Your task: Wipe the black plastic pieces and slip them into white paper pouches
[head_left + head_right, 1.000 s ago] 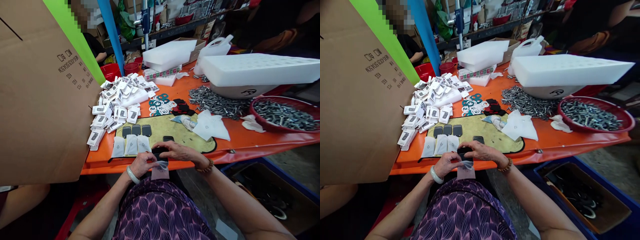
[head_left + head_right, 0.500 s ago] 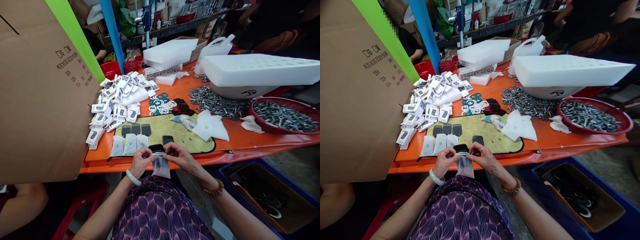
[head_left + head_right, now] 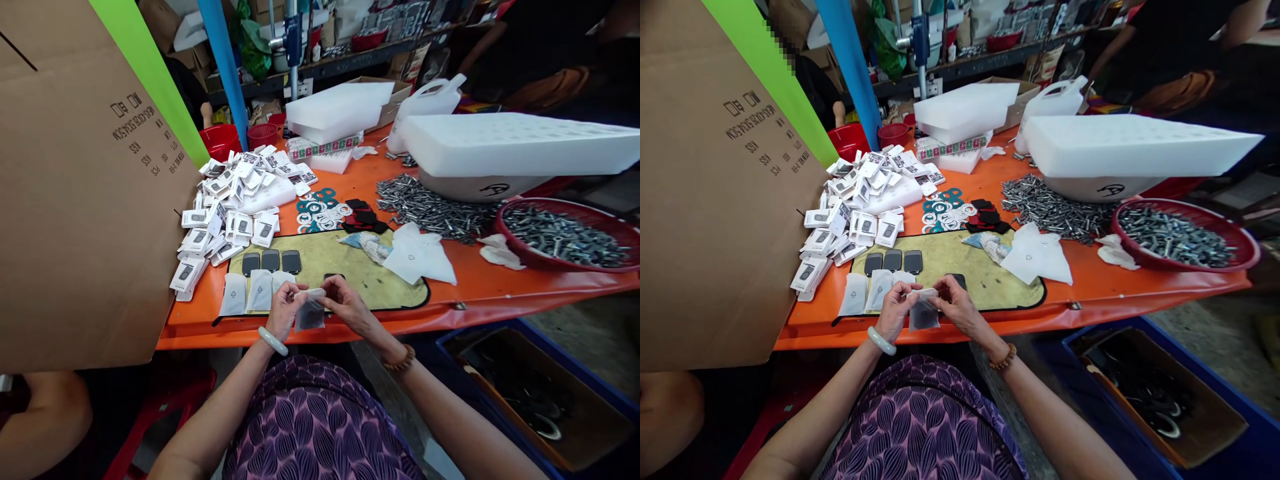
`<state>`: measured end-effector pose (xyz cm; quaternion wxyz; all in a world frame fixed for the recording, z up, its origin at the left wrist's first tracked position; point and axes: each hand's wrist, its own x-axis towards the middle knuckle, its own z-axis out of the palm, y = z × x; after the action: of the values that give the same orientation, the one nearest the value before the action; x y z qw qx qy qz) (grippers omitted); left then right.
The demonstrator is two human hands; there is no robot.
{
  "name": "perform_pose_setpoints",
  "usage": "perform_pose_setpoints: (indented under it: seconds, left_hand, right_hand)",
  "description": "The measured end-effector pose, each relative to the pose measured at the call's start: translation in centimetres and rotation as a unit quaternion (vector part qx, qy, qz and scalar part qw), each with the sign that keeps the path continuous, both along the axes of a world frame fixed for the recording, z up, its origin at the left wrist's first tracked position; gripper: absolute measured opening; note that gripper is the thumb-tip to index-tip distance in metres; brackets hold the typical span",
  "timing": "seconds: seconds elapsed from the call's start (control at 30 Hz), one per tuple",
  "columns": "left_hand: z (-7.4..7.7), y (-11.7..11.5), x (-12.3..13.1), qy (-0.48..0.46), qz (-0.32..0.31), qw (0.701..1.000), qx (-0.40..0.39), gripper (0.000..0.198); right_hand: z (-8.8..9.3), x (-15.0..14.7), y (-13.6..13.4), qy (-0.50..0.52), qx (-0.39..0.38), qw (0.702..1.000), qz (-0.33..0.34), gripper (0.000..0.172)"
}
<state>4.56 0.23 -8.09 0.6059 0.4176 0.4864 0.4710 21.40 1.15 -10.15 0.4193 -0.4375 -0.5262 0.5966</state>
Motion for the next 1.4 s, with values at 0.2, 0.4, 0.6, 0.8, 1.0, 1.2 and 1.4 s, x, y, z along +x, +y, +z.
perform_pose_setpoints:
  seconds: [0.2, 0.4, 0.6, 0.8, 1.0, 1.2, 1.4]
  left_hand:
    - [-2.0, 2.1, 0.5, 0.03, 0.072, 0.997, -0.013, 0.04]
    - [-3.9, 1.7, -0.9, 0.065, 0.112, 0.991, -0.027, 0.045]
    - [-4.2, 0.3, -1.9, 0.095, 0.119, 0.988, -0.037, 0.045]
    - [-3.5, -0.6, -1.8, 0.095, 0.093, 0.99, -0.049, 0.05]
    - [-1.9, -1.1, -0.4, 0.084, 0.077, 0.992, -0.052, 0.05]
    - [-1.2, -1.4, 0.6, 0.087, 0.054, 0.994, -0.05, 0.048]
    - [0.9, -1.6, 1.8, 0.115, 0.018, 0.993, 0.007, 0.045]
  right_hand:
    - [-2.9, -0.7, 3.4, -0.037, 0.018, 0.999, 0.024, 0.026]
    - [-3.9, -1.3, 6.5, -0.213, 0.091, 0.972, -0.027, 0.023]
    - [-3.8, -0.5, 6.0, -0.331, 0.217, 0.912, -0.106, 0.027]
    - [-3.2, 9.5, 6.2, -0.513, 0.179, 0.774, -0.326, 0.026]
    - [-3.9, 15.5, 4.6, -0.643, 0.177, 0.703, -0.248, 0.061]
    - [-2.9, 14.5, 3.9, -0.547, 0.225, 0.738, -0.326, 0.024]
    - [1.8, 8.9, 1.6, -0.265, 0.142, 0.936, -0.185, 0.02]
